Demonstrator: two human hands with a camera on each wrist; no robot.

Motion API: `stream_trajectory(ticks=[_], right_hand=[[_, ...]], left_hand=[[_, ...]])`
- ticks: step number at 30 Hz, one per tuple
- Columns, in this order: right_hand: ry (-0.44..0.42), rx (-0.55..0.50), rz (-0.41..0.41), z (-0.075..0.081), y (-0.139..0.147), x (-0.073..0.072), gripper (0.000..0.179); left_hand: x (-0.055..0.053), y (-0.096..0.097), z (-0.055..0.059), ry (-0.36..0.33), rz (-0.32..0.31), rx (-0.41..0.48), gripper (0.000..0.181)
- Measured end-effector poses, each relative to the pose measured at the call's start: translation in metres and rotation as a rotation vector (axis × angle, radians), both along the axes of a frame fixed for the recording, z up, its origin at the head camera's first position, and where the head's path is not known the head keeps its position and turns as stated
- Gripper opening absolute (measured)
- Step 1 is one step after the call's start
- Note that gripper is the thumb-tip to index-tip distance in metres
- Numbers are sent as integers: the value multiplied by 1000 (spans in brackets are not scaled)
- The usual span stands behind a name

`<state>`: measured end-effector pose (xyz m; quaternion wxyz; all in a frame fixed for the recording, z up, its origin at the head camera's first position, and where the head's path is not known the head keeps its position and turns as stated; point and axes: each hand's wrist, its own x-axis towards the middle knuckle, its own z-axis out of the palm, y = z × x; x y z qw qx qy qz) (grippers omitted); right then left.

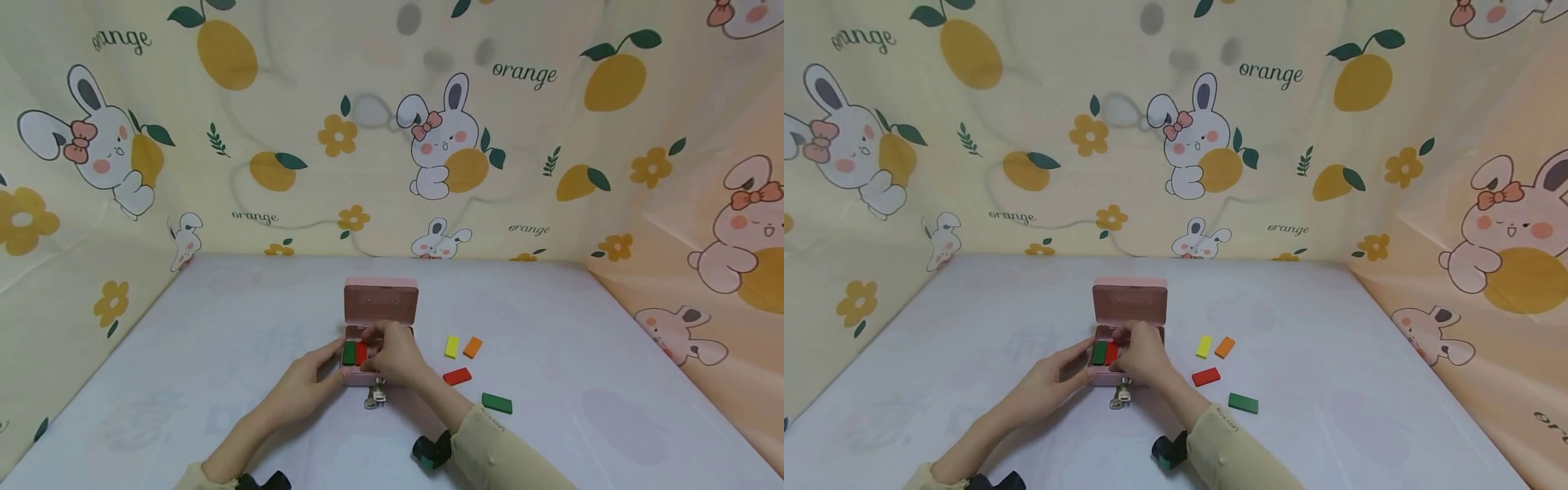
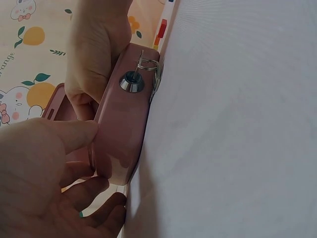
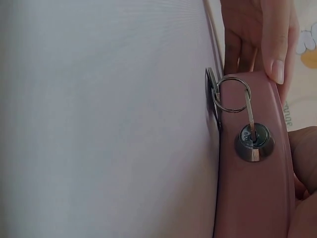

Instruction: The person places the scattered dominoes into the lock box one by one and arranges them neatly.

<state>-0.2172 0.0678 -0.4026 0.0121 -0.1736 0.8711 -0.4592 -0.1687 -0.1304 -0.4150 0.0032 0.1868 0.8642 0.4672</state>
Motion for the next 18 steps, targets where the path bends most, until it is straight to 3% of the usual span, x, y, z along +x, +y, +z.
stream_trajectory(ticks=[18], right_hand=[[24,4,-13,5,-1,5,42]], left_hand=[[-2,0,-3,-27,11,5,63]])
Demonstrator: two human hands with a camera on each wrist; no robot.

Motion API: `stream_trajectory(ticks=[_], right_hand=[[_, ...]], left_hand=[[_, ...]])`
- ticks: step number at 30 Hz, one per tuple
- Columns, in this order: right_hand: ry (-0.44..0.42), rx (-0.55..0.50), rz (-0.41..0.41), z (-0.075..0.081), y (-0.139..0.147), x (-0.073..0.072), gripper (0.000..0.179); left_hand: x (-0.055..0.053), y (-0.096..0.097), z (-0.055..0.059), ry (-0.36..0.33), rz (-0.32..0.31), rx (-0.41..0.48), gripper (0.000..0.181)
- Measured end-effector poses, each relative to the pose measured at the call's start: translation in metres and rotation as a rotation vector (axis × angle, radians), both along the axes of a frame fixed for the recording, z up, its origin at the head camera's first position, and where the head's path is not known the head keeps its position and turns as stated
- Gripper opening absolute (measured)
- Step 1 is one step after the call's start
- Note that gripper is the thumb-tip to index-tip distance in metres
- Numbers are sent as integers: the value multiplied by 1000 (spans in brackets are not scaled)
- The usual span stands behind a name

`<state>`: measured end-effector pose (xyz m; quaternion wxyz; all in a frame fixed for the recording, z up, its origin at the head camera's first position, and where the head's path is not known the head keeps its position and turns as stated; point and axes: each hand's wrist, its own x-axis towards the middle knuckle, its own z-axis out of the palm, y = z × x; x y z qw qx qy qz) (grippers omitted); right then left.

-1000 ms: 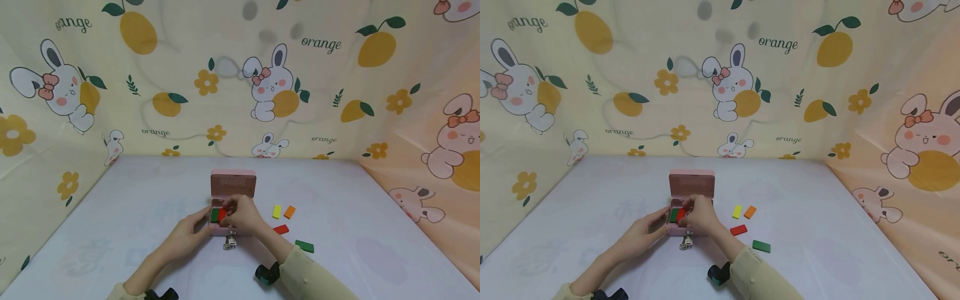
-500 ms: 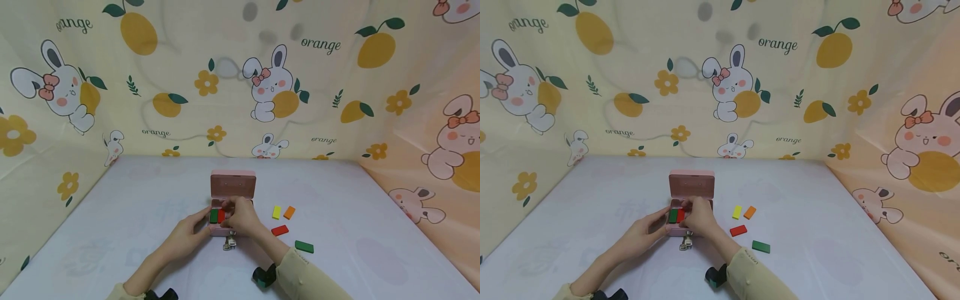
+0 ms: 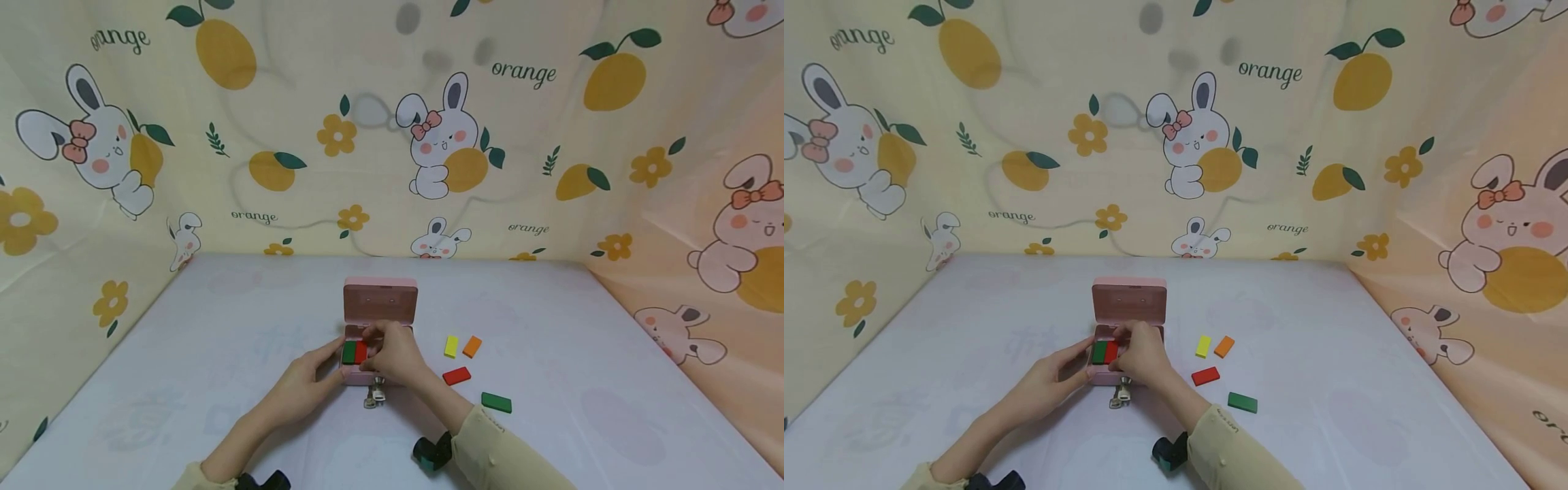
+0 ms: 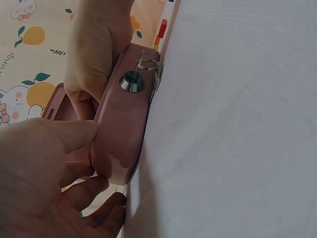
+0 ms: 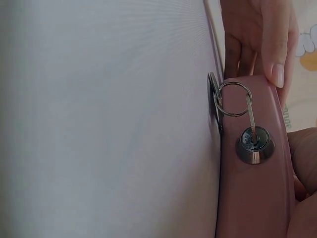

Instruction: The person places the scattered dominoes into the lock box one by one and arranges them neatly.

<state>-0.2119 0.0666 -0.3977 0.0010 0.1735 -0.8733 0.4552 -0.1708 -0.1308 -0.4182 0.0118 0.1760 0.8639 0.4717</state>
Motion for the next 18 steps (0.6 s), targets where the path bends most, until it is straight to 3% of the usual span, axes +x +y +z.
stream_trajectory(ticks=[18], right_hand=[[25,-28,-4,-5,2,0,40]], left_hand=[[0,0,0,-4,-3,-8,63]])
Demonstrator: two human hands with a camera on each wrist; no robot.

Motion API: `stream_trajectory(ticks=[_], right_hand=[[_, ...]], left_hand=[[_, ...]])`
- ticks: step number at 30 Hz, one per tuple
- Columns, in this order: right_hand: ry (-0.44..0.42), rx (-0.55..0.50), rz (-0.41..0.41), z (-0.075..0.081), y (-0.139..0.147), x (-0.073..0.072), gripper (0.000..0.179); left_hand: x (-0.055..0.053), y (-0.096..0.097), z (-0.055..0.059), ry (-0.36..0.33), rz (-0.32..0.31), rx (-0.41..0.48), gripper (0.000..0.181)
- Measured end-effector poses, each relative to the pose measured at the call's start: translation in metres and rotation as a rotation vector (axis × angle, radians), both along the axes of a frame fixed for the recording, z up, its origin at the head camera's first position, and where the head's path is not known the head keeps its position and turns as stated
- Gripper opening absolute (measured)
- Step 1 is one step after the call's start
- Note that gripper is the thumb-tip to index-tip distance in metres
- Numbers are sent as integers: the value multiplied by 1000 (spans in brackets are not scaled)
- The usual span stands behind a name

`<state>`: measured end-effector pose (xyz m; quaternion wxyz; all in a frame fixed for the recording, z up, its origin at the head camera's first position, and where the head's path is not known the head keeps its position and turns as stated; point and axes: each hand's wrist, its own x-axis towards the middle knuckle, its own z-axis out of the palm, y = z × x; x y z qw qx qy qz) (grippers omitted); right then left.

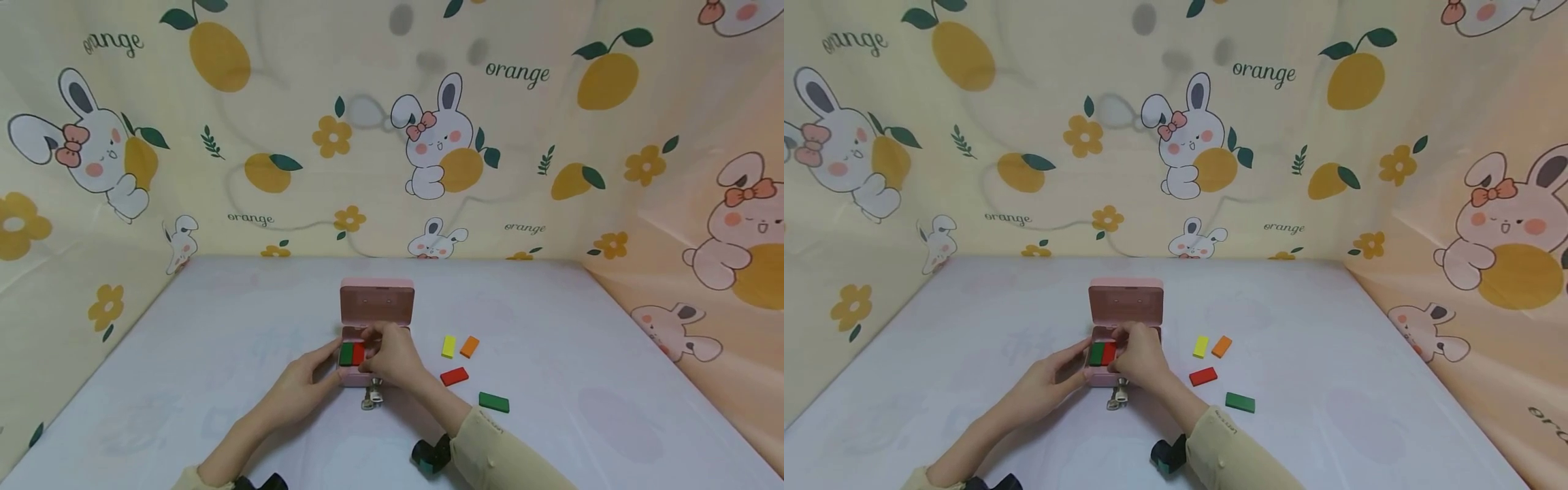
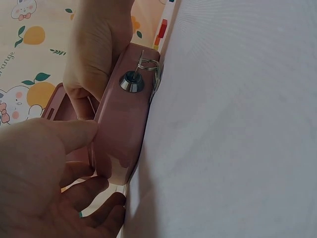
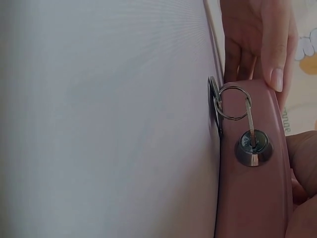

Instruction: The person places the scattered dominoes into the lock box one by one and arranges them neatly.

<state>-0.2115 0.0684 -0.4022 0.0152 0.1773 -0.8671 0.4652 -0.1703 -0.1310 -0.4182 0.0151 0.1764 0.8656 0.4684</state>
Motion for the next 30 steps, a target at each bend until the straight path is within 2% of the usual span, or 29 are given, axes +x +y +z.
stream_trajectory(ticks=[11,18,24,30], right_hand=[[-67,-78,10,3,7,0,37],[-25,-81,44,12,20,4,31],[4,-70,-22,25,39,12,30],[-16,-138,-85,35,60,16,31]], left_hand=[[1,-1,0,4,-4,0,63],[0,-1,1,14,-10,-6,63],[0,-1,1,26,-4,-20,65],[0,0,0,17,0,-14,65]])
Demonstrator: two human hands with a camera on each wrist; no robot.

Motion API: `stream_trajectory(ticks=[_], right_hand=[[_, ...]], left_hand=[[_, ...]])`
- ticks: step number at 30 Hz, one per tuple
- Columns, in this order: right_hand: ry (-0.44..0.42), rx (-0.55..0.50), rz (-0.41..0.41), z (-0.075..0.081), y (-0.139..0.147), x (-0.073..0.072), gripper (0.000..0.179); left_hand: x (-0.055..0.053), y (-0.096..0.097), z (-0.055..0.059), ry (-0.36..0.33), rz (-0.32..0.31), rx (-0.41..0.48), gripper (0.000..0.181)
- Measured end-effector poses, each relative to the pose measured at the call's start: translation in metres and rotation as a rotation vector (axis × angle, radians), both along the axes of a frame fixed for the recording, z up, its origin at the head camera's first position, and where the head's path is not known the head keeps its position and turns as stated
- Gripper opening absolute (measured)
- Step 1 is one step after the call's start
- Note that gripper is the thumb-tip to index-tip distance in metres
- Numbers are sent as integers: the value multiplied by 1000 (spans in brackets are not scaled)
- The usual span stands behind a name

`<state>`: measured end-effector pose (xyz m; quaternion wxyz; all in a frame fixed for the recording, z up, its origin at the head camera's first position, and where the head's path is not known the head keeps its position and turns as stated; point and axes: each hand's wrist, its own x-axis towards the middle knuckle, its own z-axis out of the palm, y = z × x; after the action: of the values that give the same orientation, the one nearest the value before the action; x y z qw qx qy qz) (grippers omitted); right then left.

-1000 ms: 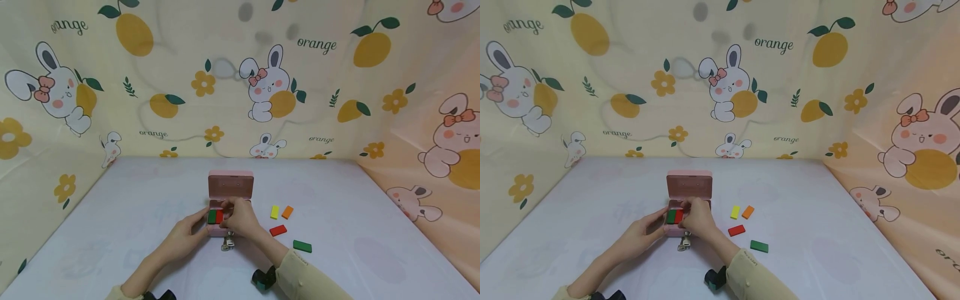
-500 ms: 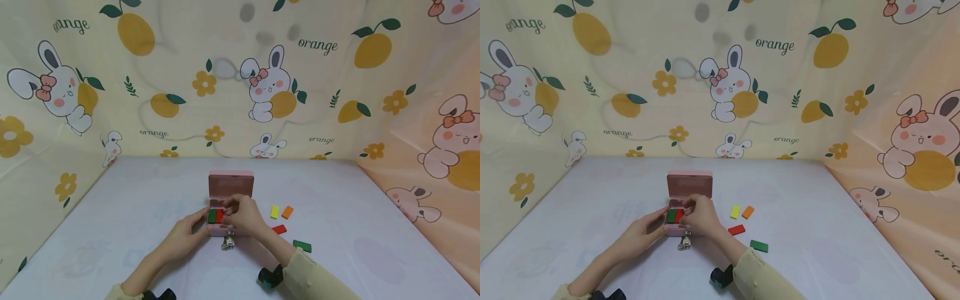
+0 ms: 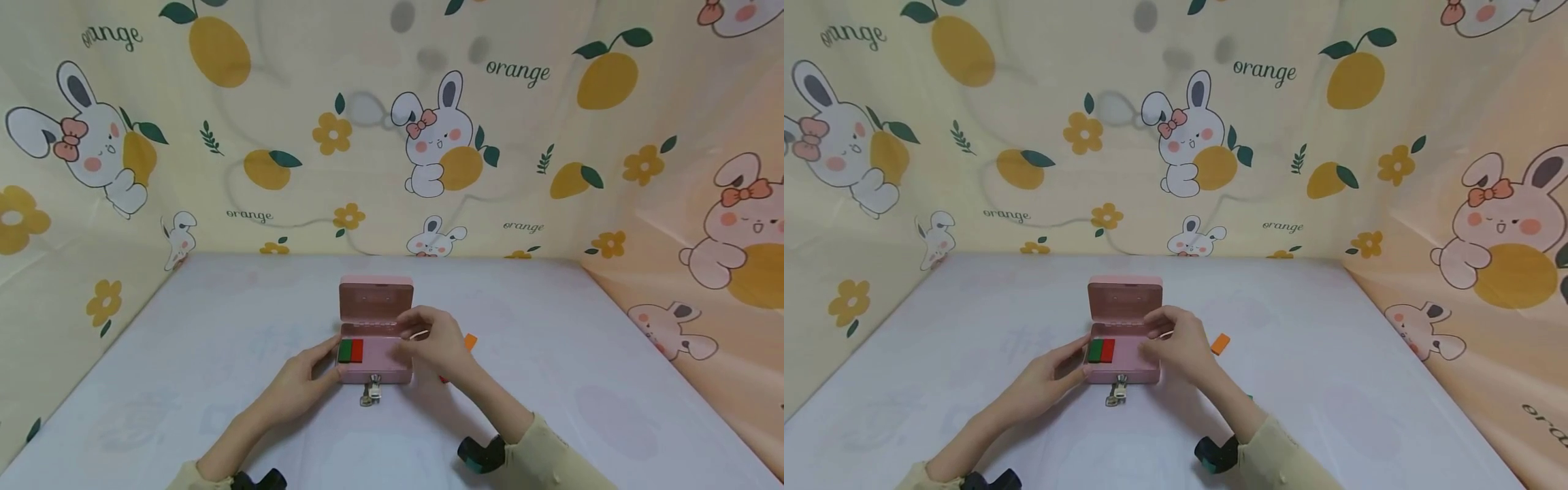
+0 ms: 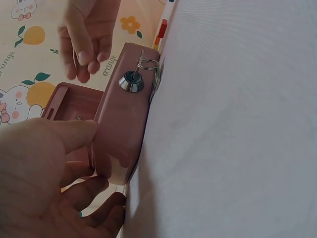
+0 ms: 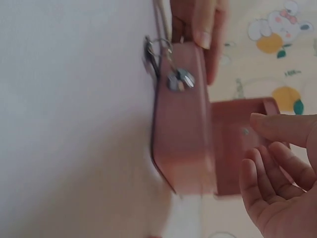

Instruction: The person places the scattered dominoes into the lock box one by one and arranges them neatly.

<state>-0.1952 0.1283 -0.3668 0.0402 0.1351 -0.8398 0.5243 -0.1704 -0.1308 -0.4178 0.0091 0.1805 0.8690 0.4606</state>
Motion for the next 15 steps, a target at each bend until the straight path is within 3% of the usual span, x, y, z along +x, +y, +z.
stream_trajectory(ticks=[7,15], right_hand=[[-50,-7,-68,8,27,2,37],[-108,-27,-135,6,60,-2,35]], left_hand=[[1,1,1,-17,8,0,65],[-1,1,0,-13,7,-5,66]])
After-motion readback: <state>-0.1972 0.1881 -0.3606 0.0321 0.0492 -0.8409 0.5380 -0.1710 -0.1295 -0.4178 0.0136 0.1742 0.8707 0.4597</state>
